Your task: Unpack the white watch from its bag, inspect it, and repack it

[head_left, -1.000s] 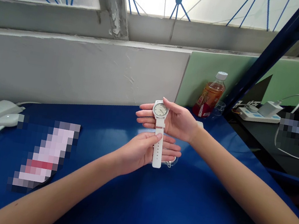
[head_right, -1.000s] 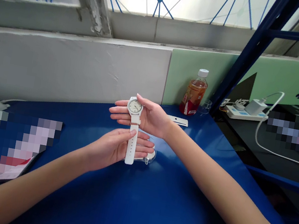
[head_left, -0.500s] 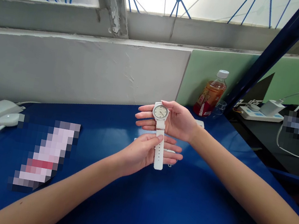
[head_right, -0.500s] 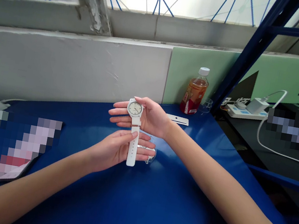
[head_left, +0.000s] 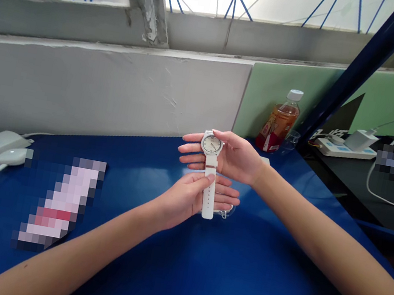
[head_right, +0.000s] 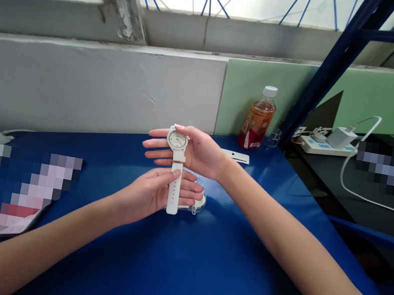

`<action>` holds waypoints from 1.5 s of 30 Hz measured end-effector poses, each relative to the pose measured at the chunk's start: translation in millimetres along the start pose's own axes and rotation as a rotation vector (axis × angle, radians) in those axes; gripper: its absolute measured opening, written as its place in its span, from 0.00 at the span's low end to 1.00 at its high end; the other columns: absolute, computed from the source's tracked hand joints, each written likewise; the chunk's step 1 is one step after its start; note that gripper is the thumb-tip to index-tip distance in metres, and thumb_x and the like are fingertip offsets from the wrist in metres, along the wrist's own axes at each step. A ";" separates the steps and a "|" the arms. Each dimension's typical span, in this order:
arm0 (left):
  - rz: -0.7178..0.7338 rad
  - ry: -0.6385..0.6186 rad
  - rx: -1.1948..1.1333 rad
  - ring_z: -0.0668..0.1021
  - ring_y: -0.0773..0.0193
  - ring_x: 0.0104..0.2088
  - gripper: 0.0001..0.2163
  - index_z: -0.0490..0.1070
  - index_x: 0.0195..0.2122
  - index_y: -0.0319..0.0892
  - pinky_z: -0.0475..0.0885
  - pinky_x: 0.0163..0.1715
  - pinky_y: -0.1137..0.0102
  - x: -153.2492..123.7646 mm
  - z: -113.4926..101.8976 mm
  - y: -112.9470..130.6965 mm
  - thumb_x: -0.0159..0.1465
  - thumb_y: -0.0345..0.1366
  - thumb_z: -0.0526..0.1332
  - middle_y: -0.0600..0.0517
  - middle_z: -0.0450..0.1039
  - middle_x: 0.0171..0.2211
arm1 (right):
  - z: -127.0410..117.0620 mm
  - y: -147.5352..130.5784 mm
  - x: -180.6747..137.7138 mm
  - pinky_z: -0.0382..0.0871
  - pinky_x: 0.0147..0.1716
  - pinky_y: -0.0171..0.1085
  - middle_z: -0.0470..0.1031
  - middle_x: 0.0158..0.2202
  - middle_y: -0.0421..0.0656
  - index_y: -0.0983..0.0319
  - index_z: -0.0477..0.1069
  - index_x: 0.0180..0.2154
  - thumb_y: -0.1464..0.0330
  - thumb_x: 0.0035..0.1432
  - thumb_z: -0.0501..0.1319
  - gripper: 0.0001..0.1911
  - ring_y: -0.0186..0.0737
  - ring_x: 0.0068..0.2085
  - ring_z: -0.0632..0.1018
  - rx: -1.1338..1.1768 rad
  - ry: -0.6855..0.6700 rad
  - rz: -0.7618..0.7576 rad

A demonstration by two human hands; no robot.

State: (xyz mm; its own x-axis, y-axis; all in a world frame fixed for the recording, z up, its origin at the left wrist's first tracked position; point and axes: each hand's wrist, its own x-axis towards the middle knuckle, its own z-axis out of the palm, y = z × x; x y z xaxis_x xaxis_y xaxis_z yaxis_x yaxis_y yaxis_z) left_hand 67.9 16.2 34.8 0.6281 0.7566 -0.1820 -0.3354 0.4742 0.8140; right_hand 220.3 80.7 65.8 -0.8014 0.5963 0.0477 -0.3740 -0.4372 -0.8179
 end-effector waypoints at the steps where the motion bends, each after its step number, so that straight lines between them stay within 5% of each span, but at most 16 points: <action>1: -0.005 0.002 0.000 0.83 0.51 0.42 0.12 0.74 0.43 0.30 0.75 0.46 0.59 0.1 0.3 -0.1 0.73 0.33 0.53 0.35 0.80 0.41 | -0.4 0.1 0.1 0.67 0.56 0.47 0.79 0.51 0.51 0.68 0.72 0.51 0.64 0.67 0.46 0.23 0.47 0.50 0.79 -0.005 -0.009 -0.001; 16: -0.035 0.176 -0.012 0.84 0.55 0.37 0.12 0.73 0.40 0.30 0.78 0.41 0.63 -4.8 12.1 3.4 0.73 0.32 0.52 0.36 0.80 0.39 | -2.1 -1.1 0.4 0.65 0.57 0.49 0.78 0.50 0.56 0.73 0.71 0.51 0.62 0.66 0.40 0.29 0.50 0.49 0.80 0.054 0.061 -0.001; 25: 0.045 0.251 -0.010 0.79 0.65 0.29 0.09 0.73 0.37 0.36 0.77 0.34 0.68 -8.3 12.6 2.7 0.66 0.38 0.64 0.50 0.75 0.29 | -8.5 4.3 3.2 0.74 0.48 0.39 0.83 0.35 0.49 0.68 0.76 0.46 0.58 0.70 0.47 0.25 0.42 0.42 0.82 -0.021 0.139 -0.003; 29: 0.040 0.154 -0.017 0.79 0.65 0.29 0.10 0.75 0.39 0.34 0.76 0.35 0.69 -7.6 12.9 1.2 0.64 0.38 0.67 0.50 0.75 0.29 | -9.9 8.7 6.0 0.75 0.46 0.36 0.83 0.33 0.47 0.65 0.78 0.38 0.56 0.67 0.56 0.20 0.39 0.39 0.83 -0.093 0.267 -0.074; 36: -0.023 -0.054 -0.080 0.82 0.60 0.31 0.15 0.73 0.47 0.30 0.77 0.39 0.63 -9.8 12.2 3.0 0.73 0.37 0.52 0.43 0.78 0.33 | 2.8 9.1 8.5 0.76 0.45 0.37 0.81 0.26 0.45 0.62 0.75 0.27 0.54 0.60 0.64 0.19 0.39 0.35 0.83 -0.062 0.403 -0.142; 40: 0.012 -0.067 -0.078 0.82 0.60 0.31 0.16 0.74 0.44 0.32 0.77 0.38 0.65 -8.6 8.2 3.3 0.74 0.38 0.51 0.44 0.79 0.32 | 17.6 3.8 4.6 0.75 0.49 0.41 0.83 0.35 0.49 0.65 0.78 0.36 0.53 0.69 0.50 0.26 0.41 0.39 0.83 0.006 0.287 -0.072; 45: -0.007 -0.098 -0.072 0.82 0.60 0.32 0.16 0.76 0.39 0.32 0.77 0.39 0.65 -8.3 8.3 6.0 0.73 0.40 0.54 0.42 0.80 0.34 | 15.5 7.7 2.9 0.74 0.52 0.40 0.81 0.45 0.50 0.67 0.74 0.48 0.73 0.67 0.55 0.12 0.41 0.46 0.82 0.016 0.156 -0.107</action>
State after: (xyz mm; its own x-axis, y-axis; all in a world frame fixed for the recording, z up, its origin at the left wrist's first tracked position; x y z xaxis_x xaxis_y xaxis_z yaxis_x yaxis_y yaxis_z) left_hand 66.6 9.0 45.7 0.6953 0.7069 -0.1297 -0.3777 0.5130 0.7708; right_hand 207.9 68.7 68.5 -0.6750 0.7365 0.0440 -0.4619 -0.3752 -0.8037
